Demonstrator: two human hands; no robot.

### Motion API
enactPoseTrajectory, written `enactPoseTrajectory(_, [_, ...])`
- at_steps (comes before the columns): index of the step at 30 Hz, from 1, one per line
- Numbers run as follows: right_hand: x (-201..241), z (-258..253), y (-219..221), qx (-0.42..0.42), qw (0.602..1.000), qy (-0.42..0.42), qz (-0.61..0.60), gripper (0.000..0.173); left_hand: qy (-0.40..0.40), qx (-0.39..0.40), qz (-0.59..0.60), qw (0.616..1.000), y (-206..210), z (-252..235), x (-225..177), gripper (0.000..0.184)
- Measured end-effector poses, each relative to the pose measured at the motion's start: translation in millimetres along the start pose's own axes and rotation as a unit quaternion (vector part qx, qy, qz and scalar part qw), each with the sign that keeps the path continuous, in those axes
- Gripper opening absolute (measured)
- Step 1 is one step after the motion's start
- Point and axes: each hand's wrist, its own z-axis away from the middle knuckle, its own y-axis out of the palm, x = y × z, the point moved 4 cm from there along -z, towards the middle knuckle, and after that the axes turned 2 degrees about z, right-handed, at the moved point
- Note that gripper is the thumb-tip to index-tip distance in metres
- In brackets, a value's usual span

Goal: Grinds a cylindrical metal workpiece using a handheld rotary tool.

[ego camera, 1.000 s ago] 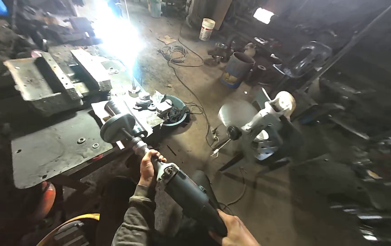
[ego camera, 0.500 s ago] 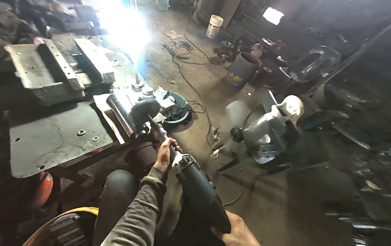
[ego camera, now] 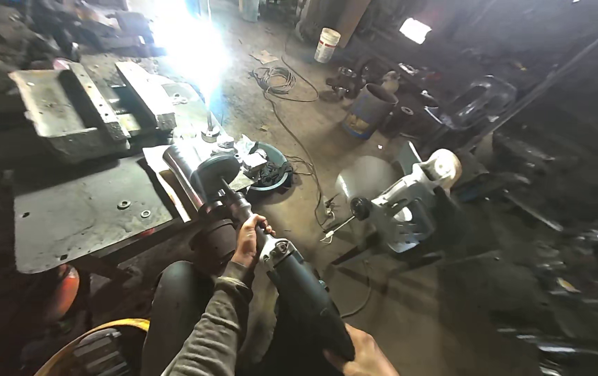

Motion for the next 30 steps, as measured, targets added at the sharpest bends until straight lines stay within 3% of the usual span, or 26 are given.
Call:
enactPoseTrajectory(13, [12, 8, 12, 0.03, 0.995, -0.028, 0.087, 0.058, 0.081, 0.048, 0.078, 0.993, -53, 36, -16, 0.028])
enactPoseTrajectory(21, [4, 10, 7, 0.019, 0.997, -0.016, 0.066, 0.055, 0.053, 0.026, 0.043, 0.997, -24, 30, -12, 0.027])
enactPoseTrajectory(30, [-8, -1, 6, -0.005, 1.0, 0.01, -0.02, 0.055, -0.031, -0.009, -0.023, 0.999, 2, -15, 15, 0.021])
